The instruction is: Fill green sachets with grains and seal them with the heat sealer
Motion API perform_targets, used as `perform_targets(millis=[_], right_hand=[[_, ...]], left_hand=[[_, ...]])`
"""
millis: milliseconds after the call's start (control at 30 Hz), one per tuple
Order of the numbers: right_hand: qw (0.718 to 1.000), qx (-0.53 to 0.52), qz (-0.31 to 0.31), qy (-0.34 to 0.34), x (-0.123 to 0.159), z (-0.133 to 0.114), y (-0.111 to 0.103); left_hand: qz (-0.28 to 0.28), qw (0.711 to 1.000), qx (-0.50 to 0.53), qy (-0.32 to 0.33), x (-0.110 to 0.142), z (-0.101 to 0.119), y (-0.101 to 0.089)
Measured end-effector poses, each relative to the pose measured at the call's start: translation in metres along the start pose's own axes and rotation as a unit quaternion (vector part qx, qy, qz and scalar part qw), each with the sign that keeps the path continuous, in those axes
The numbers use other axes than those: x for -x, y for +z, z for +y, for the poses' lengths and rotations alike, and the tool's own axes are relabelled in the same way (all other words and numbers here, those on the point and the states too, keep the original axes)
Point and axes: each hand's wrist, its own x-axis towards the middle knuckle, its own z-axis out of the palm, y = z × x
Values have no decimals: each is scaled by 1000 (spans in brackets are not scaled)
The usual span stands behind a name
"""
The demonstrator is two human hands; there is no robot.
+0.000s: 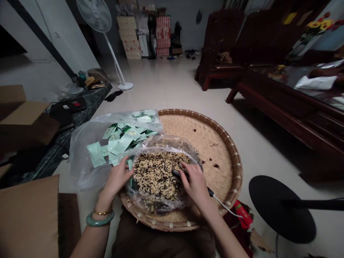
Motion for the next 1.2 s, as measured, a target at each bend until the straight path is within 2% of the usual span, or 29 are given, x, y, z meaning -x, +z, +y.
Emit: perform_targets(millis=[133,200,300,367,467,567,733,933,1200], right_hand=[[1000,19,2,-10,11,18,-7],[1000,9,15,-11,12,17,-10],[998,-24,32,-44,6,-6,-12],[993,-47,35,-100,-2,-29,-8],[983,-46,9,-177,-17,-61,2],[975,-34,6,-218,-26,-75,14],[973,-39,53,-220,-24,-71,25],[965,-16,109,-236,-23,-68,30],[973,-69,86,-200,-25,-70,35]], left_hand=[[-11,997,76,-31,-3,-12,-16],[14,993,113,-18,0,-12,-26],[75,984,159,25,11,2,-37],[55,975,195,93,19,19,-38],[17,957,231,173,29,45,-30],[15,946,250,206,35,60,-18],[15,936,321,142,38,66,-2],[-5,911,405,83,40,71,-1],[15,922,376,91,41,68,-4]])
